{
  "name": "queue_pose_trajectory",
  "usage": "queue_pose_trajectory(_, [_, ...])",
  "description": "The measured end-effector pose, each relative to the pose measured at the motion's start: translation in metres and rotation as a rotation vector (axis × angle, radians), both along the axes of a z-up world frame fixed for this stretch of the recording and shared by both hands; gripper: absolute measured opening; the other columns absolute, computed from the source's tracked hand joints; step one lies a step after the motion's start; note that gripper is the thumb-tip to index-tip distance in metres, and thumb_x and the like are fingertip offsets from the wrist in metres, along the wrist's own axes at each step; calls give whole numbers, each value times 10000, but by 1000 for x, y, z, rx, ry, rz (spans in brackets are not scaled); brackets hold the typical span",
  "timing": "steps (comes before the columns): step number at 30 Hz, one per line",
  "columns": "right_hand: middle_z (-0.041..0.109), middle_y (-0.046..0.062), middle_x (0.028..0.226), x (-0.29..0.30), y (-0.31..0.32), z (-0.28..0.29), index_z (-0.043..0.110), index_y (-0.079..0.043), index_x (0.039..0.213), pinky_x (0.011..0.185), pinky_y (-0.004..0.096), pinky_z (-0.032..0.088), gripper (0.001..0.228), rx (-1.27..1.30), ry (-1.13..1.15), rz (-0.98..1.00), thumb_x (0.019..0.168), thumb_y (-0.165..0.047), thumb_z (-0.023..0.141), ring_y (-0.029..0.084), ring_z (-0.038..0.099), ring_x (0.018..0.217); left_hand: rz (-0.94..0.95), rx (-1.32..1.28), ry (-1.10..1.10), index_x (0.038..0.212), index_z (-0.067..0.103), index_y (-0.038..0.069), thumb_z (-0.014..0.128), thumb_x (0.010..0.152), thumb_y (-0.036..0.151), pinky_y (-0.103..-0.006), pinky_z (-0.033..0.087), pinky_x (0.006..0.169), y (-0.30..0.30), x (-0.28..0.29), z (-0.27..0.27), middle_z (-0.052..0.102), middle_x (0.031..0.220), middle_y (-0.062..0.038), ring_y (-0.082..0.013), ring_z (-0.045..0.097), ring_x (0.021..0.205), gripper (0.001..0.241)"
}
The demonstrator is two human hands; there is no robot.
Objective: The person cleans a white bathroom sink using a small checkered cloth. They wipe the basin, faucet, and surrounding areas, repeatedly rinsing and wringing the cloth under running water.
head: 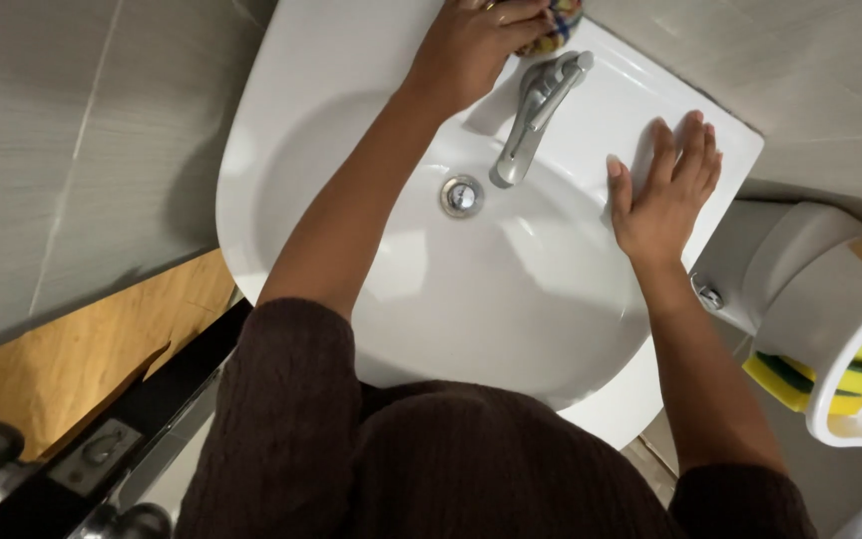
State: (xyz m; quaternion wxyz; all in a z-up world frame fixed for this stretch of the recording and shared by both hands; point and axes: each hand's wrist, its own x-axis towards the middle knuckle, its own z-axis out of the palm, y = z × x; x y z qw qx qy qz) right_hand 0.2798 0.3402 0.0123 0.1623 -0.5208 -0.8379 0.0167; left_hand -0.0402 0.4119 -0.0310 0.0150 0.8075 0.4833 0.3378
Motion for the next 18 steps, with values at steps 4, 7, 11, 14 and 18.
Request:
queue_pose_trajectory(4, [273,236,1648,8,2,-11,471,-45,1579,1207,664,263,645,10,-40,-12,1156,-531,456,459,280,1522,-142,-272,-135,1153,801,184,677,1015,169,-328,436,982,17,12,26,645,1388,22,-240,545,1278,187])
queue_pose_trajectory(7, [308,268,1621,2,0,-5,480,-38,1552,1195,671,268,630,9,-4,-6,1147,-521,474,483,304,1501,-33,-571,-245,1269,715,241,603,979,498,-367,433,860,21,23,49,655,1255,-79,-299,575,1113,404])
queue_pose_trajectory(11, [361,292,1576,-2,1,3,537,3,1484,1159,663,287,622,21,-4,-8,1139,-509,457,501,349,1452,-181,-429,22,1313,665,190,522,1080,553,-461,479,708,38,23,41,649,1257,-114,-335,616,1065,455])
queue_pose_trajectory(14, [374,285,1569,2,-1,3,557,4,1474,1148,659,308,621,29,-3,-1,1139,-510,464,498,365,1446,-186,-362,141,1344,635,158,511,1108,561,-454,478,711,39,24,32,679,1179,-133,-331,625,1024,484])
queue_pose_trajectory(18, [349,255,1594,3,2,0,556,-17,1491,1161,660,303,645,26,1,-1,1136,-543,439,483,362,1464,-177,193,479,1357,673,367,665,1010,185,-424,569,645,36,-9,-1,554,1499,77,-274,661,1086,392])
